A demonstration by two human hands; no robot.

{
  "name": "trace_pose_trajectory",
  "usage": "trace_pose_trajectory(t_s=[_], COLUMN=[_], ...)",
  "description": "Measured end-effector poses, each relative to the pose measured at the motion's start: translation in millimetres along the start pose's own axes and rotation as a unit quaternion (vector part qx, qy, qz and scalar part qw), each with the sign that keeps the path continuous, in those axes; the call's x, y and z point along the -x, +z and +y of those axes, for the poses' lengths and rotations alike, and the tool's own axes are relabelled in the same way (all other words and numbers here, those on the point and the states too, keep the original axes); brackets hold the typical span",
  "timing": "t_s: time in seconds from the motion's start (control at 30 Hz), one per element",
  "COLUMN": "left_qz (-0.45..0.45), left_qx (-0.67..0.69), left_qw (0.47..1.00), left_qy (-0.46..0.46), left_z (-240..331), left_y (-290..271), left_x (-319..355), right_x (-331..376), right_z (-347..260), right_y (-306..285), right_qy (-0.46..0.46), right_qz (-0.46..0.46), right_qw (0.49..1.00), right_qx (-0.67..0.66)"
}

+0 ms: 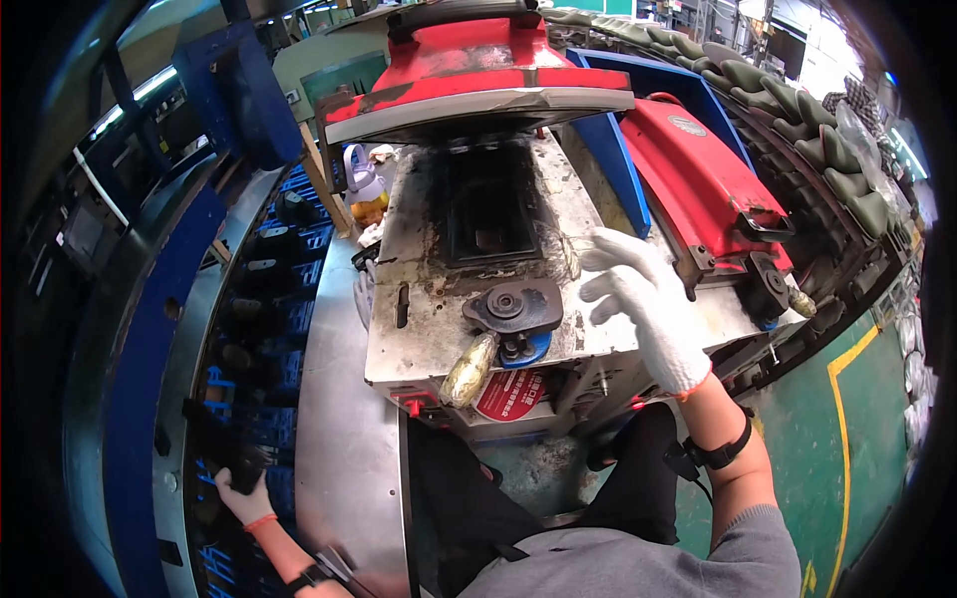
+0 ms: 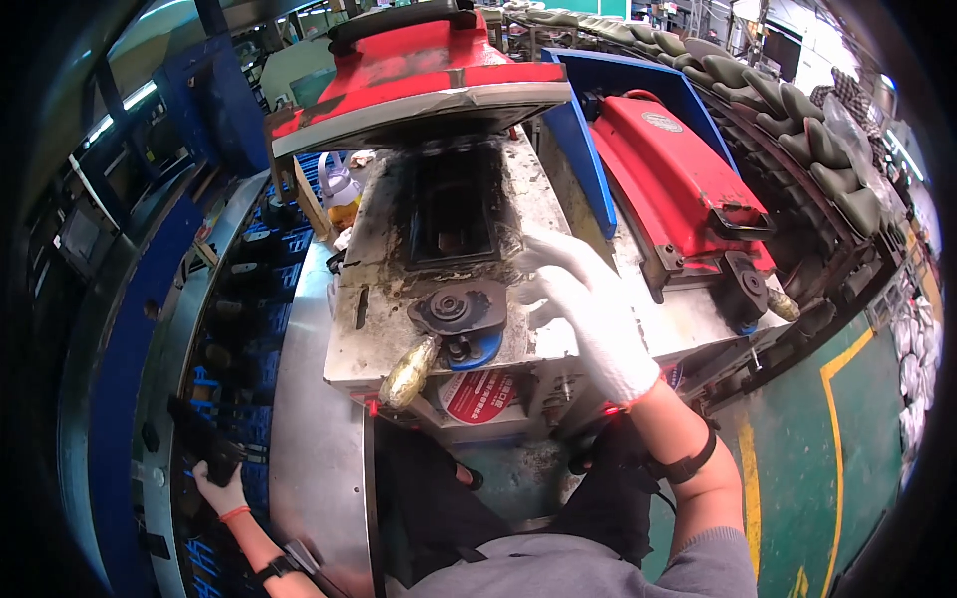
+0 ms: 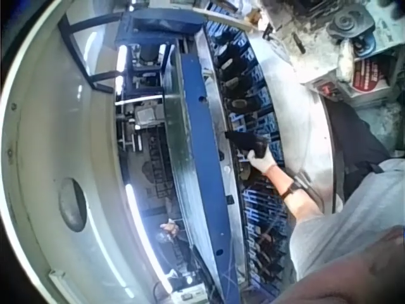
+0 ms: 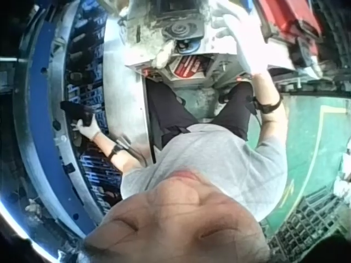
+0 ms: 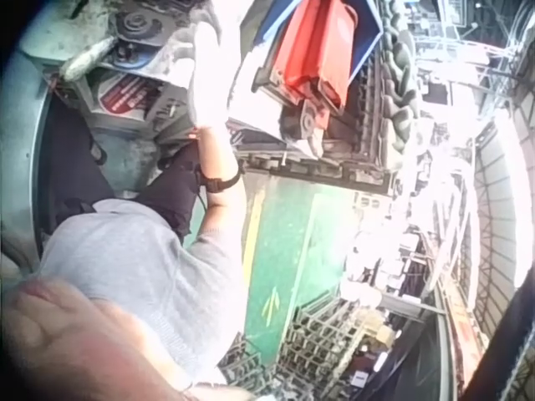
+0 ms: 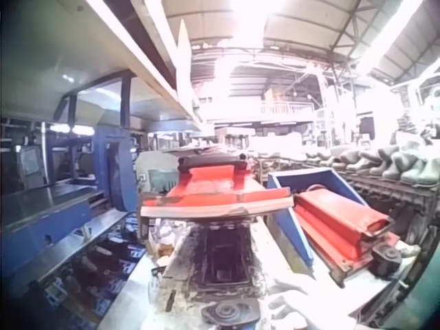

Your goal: Placing shoes on lasts into a press machine, activating the press, and returning them to a conveyor belt.

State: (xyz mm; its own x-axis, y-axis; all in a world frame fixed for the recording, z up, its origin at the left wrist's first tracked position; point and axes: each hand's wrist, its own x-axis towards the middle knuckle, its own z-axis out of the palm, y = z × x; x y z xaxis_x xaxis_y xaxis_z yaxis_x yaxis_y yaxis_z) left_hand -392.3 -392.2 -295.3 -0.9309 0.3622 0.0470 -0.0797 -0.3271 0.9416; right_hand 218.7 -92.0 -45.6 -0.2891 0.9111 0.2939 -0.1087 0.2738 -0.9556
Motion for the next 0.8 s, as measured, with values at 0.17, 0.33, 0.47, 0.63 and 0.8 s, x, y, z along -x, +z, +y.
trace_pose_trajectory(t_s=[0.17, 0.33, 0.47, 0.63, 0.8], left_qz=[-0.307, -0.38, -0.442, -0.541, -0.528], left_qx=[0.295, 0.326, 0.292, 0.093, -0.11], left_qw=[0.89, 0.805, 0.762, 0.806, 0.829], left_qy=[-0.16, -0.318, -0.373, -0.221, 0.146], left_z=[82, 112, 136, 140, 189], left_y=[173, 284, 368, 436, 462], left_x=[121, 169, 197, 186, 174], right_x=[-20, -41, -48, -92, -183], right_z=[-20, -10, -30, -20, 32], right_y=[44, 92, 97, 78, 40], right_qy=[0.058, 0.005, 0.134, 0.188, 0.188], right_qz=[-0.176, -0.335, -0.343, -0.1, -0.117], right_qw=[0.983, 0.94, 0.928, 0.971, 0.975], right_qx=[0.002, 0.06, -0.066, -0.111, -0.004])
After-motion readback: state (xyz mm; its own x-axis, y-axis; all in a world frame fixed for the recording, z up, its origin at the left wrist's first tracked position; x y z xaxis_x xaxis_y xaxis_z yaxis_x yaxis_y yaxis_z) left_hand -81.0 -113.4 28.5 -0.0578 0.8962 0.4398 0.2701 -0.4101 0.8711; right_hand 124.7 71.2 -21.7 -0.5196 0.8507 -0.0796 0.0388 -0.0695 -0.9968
